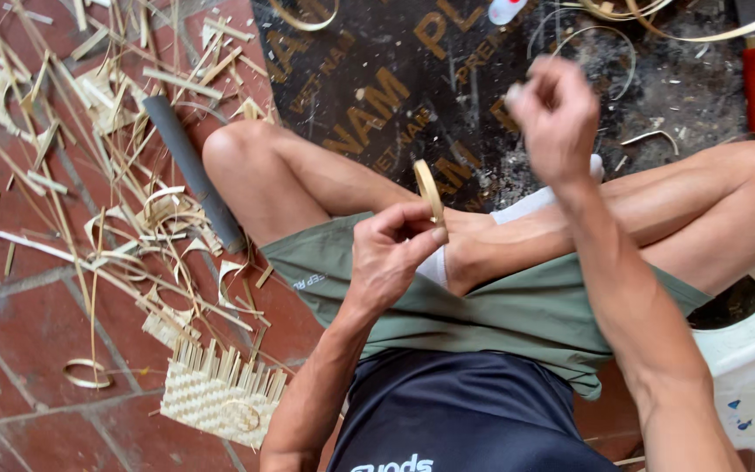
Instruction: The person sits on the floor and weaves thin bamboo strips into circular rings. They bend the strips around a cylindrical form, apply glue to the ends, and secure the joints with small clips. The person repeats this process to create multiple rings.
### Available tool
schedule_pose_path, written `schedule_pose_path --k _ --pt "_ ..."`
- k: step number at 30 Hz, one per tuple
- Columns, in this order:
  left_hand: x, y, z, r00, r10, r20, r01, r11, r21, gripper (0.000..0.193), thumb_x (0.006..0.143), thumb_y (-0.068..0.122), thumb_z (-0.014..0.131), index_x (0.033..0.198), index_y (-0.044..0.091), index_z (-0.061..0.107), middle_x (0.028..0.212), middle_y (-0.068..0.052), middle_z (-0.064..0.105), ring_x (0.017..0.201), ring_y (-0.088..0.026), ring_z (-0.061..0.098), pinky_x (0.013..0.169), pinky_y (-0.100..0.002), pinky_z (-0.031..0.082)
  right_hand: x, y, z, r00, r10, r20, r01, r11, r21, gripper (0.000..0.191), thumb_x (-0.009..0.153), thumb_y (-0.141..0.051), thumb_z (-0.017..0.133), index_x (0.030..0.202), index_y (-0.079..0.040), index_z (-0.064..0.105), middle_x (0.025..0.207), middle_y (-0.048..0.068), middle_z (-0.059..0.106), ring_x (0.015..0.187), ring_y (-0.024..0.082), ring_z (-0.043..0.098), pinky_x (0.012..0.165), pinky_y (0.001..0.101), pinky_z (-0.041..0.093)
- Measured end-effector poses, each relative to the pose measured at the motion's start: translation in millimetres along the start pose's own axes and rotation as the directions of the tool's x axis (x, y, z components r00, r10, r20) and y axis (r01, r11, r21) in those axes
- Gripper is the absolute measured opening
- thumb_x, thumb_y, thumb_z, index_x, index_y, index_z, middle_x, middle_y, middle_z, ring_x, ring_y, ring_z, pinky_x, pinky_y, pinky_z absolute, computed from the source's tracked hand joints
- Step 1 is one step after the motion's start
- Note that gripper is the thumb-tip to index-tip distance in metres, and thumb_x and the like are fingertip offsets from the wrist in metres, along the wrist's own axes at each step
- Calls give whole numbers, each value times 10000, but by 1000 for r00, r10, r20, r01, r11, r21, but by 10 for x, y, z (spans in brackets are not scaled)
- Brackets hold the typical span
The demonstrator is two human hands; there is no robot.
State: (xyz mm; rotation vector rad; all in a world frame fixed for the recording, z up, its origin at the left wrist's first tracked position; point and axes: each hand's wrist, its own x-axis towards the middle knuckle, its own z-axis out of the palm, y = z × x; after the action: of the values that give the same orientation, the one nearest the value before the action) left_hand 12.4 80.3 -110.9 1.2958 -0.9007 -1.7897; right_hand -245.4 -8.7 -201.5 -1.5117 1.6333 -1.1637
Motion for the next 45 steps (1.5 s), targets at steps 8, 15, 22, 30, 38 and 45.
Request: schedule_pose_path --k 8,15,22,30,38,45 --pt "17 386 -14 981 173 -85 -169 984 53 297 922 30 765 1209 -35 723 945 -14 723 846 -57 645 783 -225 556 965 740 443 976 -203 -77 181 956 -230 664 816 -59 887 1398 -27 567 1214 138 583 1010 227 618 899 367 557" --pt "87 343 -109 987 122 -108 -132 988 -83 303 921 11 757 1213 -51 712 943 -21 720 845 -65 650 770 -221 556 941 501 409 947 -319 36 320 929 -184 414 985 2 755 1345 -7 551 1227 141 700 1120 250 698 978 383 578" --pt "153 293 -73 993 73 -91 -84 989 -123 322 920 -21 735 1237 -60 705 918 -38 725 825 -73 661 766 -230 565 114 -879 -418 883 -235 406 213 972 100 452 980 -78 841 1262 7 498 1145 127 698 1030 195 724 895 294 622" --pt "117 328 145 994 114 -1 -113 987 -117 345 920 -12 743 1261 -41 693 961 -20 722 864 -54 649 797 -221 565 11 -1726 -814 740 -446 504 577 805 -136 470 736 -134 906 1088 17 634 978 161 706 844 294 669 705 392 539" --pt "74 381 214 989 146 -14 -146 989 -11 335 919 26 748 1245 -35 701 938 -20 731 850 -48 652 787 -219 560 -28 -1801 -896 736 -430 522 596 777 -201 441 740 -140 910 1076 14 671 998 151 712 876 308 663 749 398 536" --pt "72 379 209 992 128 0 -128 992 19 343 915 45 754 1246 -34 703 932 -19 729 844 -44 643 775 -218 552 23 -1962 -900 694 -454 558 646 735 -205 427 706 -110 902 1044 37 686 951 153 711 810 299 648 679 378 516"
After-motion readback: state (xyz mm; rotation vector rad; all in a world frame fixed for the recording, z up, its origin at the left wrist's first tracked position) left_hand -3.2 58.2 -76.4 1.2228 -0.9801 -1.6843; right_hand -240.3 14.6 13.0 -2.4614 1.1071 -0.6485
